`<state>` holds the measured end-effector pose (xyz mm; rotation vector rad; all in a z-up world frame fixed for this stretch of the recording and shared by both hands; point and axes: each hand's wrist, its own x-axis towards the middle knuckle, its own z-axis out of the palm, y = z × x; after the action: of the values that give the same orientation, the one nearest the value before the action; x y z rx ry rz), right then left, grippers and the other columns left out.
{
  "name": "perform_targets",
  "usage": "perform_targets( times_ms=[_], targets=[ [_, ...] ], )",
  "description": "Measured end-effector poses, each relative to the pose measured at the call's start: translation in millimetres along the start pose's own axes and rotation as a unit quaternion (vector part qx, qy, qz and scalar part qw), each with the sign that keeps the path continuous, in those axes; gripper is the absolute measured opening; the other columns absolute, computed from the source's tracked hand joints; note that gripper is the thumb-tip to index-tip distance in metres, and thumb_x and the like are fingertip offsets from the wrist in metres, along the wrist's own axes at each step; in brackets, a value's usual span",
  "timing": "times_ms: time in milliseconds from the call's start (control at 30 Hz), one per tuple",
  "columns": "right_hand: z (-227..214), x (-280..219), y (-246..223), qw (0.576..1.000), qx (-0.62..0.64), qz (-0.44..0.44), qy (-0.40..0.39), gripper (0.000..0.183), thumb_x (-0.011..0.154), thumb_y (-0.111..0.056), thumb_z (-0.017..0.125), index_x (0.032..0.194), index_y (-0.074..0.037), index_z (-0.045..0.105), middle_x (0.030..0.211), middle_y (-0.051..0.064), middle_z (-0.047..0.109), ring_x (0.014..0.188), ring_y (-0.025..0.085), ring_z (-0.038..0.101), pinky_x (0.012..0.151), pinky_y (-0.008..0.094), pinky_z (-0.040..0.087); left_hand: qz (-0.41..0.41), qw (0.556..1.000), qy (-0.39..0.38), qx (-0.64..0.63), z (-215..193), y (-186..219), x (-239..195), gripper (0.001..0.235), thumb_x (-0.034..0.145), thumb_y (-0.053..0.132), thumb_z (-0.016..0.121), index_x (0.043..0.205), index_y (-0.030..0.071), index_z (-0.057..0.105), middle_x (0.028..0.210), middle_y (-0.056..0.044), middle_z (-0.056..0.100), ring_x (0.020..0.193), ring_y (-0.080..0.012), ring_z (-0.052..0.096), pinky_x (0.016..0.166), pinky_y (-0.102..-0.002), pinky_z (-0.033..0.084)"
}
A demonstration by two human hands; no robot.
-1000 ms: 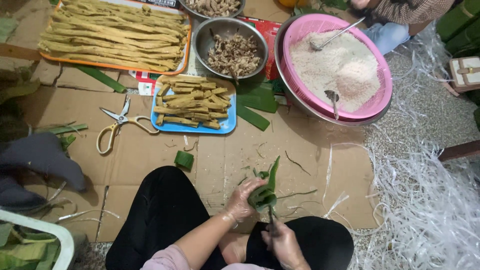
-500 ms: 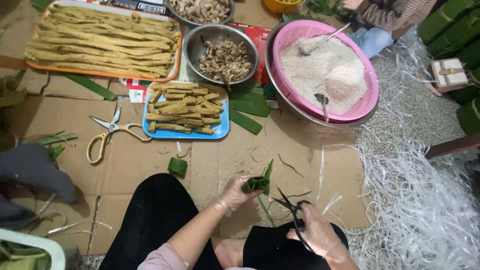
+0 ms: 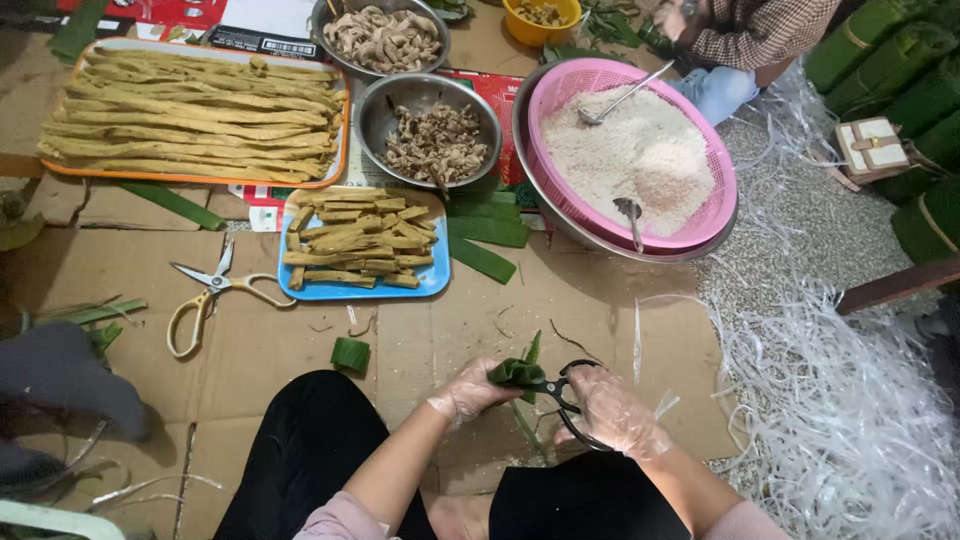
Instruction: Wrapping traditional rice cakes in banana leaves using hands and scissors.
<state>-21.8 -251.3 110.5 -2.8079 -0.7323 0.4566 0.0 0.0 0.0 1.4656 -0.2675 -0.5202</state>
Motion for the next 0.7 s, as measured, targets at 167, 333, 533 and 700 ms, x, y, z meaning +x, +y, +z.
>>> perform_targets(
  times_ms=[167, 333, 533, 700],
  targets=[
    [39.3, 5.0, 39.0, 0.995, -0.086, 0.048, -0.028, 0.079, 0.067, -0.070, 0.086, 0.113, -0.010, 0.062, 0.095, 0.008, 0.071, 0.083, 0.030, 0.070, 0.077, 0.040, 0.058, -0.003, 0.998, -0.007, -0.066, -0.2, 8.7, -4.9, 0.035, 0.077, 0.002, 0.083, 0.111, 0.010, 0.080, 0.100, -0.001, 0.080, 0.087, -0.0111, 0.071, 0.086, -0.025, 0.056],
    [32.0, 9.2, 39.9, 0.995, -0.076, 0.066, -0.013, 0.067, 0.073, -0.069, 0.079, 0.106, -0.014, 0.061, 0.093, 0.008, 0.070, 0.087, 0.031, 0.069, 0.081, 0.042, 0.057, -0.012, 0.991, 0.073, -0.109, 18.0, -13.0, 3.9, 0.049, 0.065, 0.005, 0.094, 0.110, 0.017, 0.077, 0.100, 0.000, 0.078, 0.091, -0.0113, 0.070, 0.085, -0.025, 0.056],
    [8.2, 10.8, -5.5, 0.995, -0.069, 0.072, -0.028, 0.068, 0.066, -0.058, 0.089, 0.112, -0.015, 0.062, 0.105, 0.012, 0.068, 0.111, 0.035, 0.066, 0.096, 0.048, 0.056, -0.056, 0.990, 0.069, -0.106, 21.1, -1.7, 3.3, 0.037, 0.057, 0.014, 0.102, 0.087, 0.019, 0.082, 0.077, 0.006, 0.075, 0.069, -0.0045, 0.062, 0.063, -0.017, 0.048],
    [54.4, 14.4, 32.7, 0.984, -0.006, -0.096, 0.151, 0.065, 0.064, -0.052, 0.092, 0.102, -0.008, 0.064, 0.091, 0.009, 0.069, 0.075, 0.032, 0.067, 0.069, 0.041, 0.053, -0.005, 0.986, -0.036, -0.165, 7.6, -1.6, -4.4, 0.036, 0.079, -0.009, 0.076, 0.113, 0.003, 0.078, 0.109, -0.004, 0.079, 0.091, -0.0089, 0.070, 0.089, -0.022, 0.056]
  ],
)
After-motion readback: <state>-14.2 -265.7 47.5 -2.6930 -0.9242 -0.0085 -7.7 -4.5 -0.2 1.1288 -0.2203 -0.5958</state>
